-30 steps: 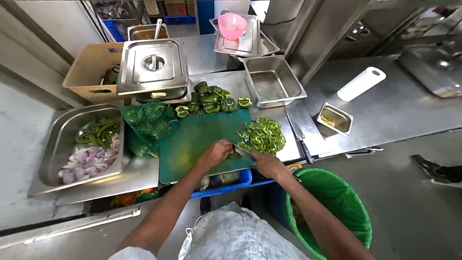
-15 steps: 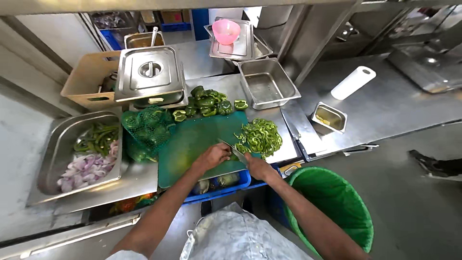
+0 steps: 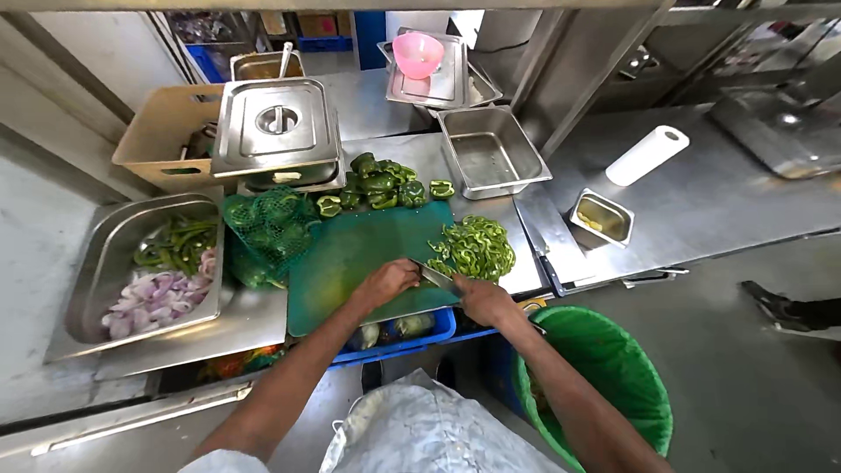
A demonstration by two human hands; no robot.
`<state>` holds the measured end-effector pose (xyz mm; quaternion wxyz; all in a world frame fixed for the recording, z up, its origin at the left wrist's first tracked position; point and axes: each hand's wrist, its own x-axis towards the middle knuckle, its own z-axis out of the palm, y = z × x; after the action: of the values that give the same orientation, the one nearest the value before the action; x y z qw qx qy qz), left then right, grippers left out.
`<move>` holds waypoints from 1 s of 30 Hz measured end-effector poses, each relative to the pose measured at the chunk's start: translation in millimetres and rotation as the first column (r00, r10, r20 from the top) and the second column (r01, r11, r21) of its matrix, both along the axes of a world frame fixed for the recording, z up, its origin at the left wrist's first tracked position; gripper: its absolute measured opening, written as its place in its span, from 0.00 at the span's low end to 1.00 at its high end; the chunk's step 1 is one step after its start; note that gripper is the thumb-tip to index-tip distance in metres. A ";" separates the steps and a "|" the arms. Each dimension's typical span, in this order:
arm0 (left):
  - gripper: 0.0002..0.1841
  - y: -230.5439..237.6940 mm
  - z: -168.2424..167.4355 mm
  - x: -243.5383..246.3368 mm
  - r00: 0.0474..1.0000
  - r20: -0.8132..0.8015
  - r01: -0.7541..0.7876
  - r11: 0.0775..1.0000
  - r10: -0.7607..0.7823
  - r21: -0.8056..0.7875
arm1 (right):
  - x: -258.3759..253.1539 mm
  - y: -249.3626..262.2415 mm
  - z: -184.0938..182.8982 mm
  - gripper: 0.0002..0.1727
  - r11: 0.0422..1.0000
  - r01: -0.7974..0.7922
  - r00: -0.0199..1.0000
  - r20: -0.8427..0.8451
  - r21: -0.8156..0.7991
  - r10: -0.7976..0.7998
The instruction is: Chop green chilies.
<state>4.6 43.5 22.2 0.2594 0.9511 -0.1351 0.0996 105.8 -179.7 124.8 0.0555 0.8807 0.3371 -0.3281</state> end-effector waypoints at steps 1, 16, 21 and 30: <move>0.09 -0.8 -1.7 -1.2 1.000 0.013 0.000 1.000 0.000 -0.015 | -3.8 1.6 -12.3 0.28 1.000 0.023 1.000 -0.020 0.004 -0.023; 0.08 -3.1 0.2 -4.8 1.000 0.016 -0.004 1.000 0.004 0.025 | -13.8 6.7 -11.5 0.29 1.000 0.029 0.999 0.031 0.010 -0.029; 0.09 -5.0 1.5 -7.8 1.000 0.004 -0.029 0.999 0.029 0.017 | -5.6 7.1 -5.3 0.28 1.000 -0.027 0.999 0.040 0.003 0.027; 0.08 -8.1 -7.3 -10.6 0.992 0.101 -0.067 0.997 0.070 -0.034 | 0.6 6.6 1.9 0.23 0.998 -0.052 0.999 0.010 -0.024 0.052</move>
<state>-6.0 35.4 14.9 0.2629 0.9448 -0.1140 0.1589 106.4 -173.1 126.8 0.0763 0.8726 0.3557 -0.3260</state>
